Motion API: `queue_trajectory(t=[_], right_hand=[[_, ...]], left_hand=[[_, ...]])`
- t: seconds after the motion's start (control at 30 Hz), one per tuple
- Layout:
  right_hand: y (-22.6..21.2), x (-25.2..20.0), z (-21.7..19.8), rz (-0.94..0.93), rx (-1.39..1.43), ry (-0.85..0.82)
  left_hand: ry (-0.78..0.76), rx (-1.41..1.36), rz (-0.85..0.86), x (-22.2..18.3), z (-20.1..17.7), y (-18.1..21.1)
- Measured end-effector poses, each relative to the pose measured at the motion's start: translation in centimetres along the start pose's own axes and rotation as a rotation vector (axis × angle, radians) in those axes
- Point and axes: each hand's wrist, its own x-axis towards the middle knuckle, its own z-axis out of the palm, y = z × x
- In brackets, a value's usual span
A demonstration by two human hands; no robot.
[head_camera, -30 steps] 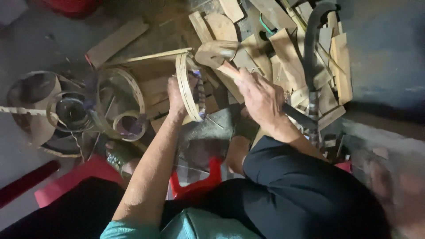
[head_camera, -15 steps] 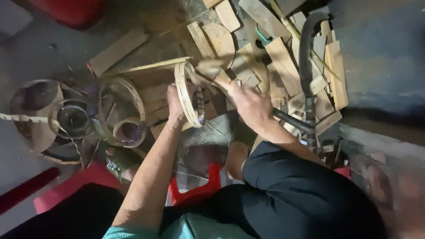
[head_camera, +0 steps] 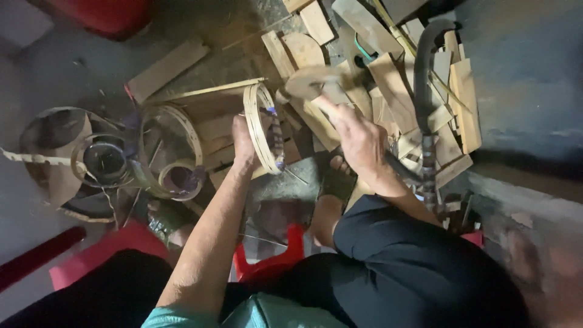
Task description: The person is shaping and assembling wooden pieces to create a circular frame, using a hammer and binding materials.
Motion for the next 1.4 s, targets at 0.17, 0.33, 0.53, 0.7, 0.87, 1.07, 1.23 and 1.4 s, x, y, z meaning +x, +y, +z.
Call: queue_trajectory(t=[0.17, 0.33, 0.53, 0.7, 0.87, 1.07, 1.23, 1.4], right_hand=[[6.1, 0.1, 4.3, 0.756, 0.229, -0.167], [11.1, -1.3, 6.8, 0.948, 0.364, -0.209], [5.1, 3.0, 3.2, 0.337, -0.244, -0.162], [-3.4, 6.6, 8.4, 0.546, 0.731, -0.387], [-2.1, 7.6, 12.8, 0.390, 0.519, -0.462], [-7.2, 9.4, 9.4, 0.404, 0.379, -0.427], [-4.3, 8.4, 11.8, 0.313, 0.383, -0.372], [-4.6, 8.4, 11.9, 0.228, 0.345, -0.350]], left_hand=[[-0.002, 0.003, -0.014, -0.6, -0.2, 0.6], [0.053, -0.021, -0.047, -0.5, -0.6, 0.7], [0.080, 0.036, 0.013, 3.5, -0.5, -4.7], [0.071, 0.164, 0.204, 4.7, -0.9, -6.3], [0.072, 0.182, 0.218, 4.4, -0.8, -6.6], [0.043, 0.113, 0.210, 5.0, -0.9, -8.1], [0.040, -0.033, 0.204, 3.9, -1.9, -10.3], [0.060, 0.019, 0.245, -0.9, -4.3, -7.8]])
